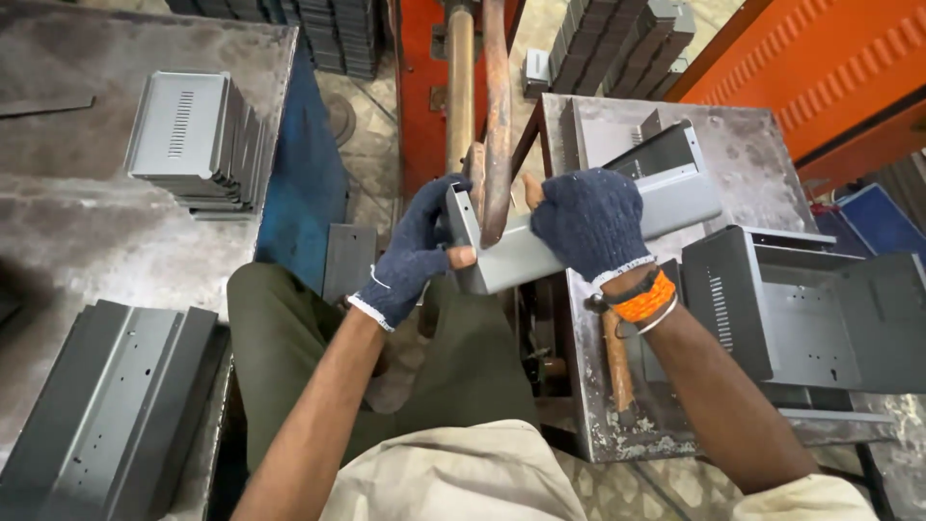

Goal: The person places a painted sheet metal panel into a manual bending machine and pulls the lever to fold its edges, working around the panel to form a box enclosure. They hammer a seam, set the finished enclosure on a stack, and pick up the next panel to repeat the process.

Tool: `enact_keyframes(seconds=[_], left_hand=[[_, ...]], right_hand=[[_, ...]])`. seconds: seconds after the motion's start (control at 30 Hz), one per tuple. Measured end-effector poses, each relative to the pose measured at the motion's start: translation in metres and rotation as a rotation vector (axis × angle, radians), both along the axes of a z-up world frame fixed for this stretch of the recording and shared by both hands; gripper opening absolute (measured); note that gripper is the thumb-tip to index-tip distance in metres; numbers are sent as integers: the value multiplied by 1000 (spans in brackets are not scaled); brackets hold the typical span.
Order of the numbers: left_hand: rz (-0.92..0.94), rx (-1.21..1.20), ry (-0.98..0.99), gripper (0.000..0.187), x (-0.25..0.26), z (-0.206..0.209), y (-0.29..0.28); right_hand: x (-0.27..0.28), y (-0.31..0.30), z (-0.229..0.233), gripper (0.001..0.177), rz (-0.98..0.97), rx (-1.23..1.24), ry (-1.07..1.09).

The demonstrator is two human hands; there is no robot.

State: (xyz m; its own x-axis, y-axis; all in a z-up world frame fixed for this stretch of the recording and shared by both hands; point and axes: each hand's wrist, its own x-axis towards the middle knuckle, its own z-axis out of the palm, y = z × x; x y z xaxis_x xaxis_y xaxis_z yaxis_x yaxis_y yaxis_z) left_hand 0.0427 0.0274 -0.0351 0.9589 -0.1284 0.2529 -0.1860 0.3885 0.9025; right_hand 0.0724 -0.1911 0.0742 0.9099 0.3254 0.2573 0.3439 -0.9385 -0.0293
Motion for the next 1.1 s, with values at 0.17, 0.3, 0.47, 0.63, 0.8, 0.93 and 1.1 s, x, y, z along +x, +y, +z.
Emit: enact_keyframes(seconds=[0.17, 0.3, 0.47, 0.63, 0.8, 0.93, 1.1], left_hand=[[-22, 7, 5, 84, 1, 3, 1], [-38, 8, 5, 84, 3, 4, 2], [-48, 8, 6, 83, 3, 5, 2], [-60, 39, 4, 83, 3, 1, 4], [-74, 41, -2, 85, 8, -11, 5], [-99, 34, 20, 85, 8, -18, 6], [-91, 31, 9, 86, 16, -16, 8]], right_hand=[[-1, -1, -9, 33, -50, 7, -55], [-1, -1, -9, 32, -36, 15, -55], [-1, -5, -13, 31, 12, 6, -98], [-1, -3, -19, 34, 16, 17, -133], [0, -3, -23, 31, 31, -22, -196], [-3, 0, -31, 33, -9, -43, -151], [1, 0, -28, 32, -42, 21, -56]])
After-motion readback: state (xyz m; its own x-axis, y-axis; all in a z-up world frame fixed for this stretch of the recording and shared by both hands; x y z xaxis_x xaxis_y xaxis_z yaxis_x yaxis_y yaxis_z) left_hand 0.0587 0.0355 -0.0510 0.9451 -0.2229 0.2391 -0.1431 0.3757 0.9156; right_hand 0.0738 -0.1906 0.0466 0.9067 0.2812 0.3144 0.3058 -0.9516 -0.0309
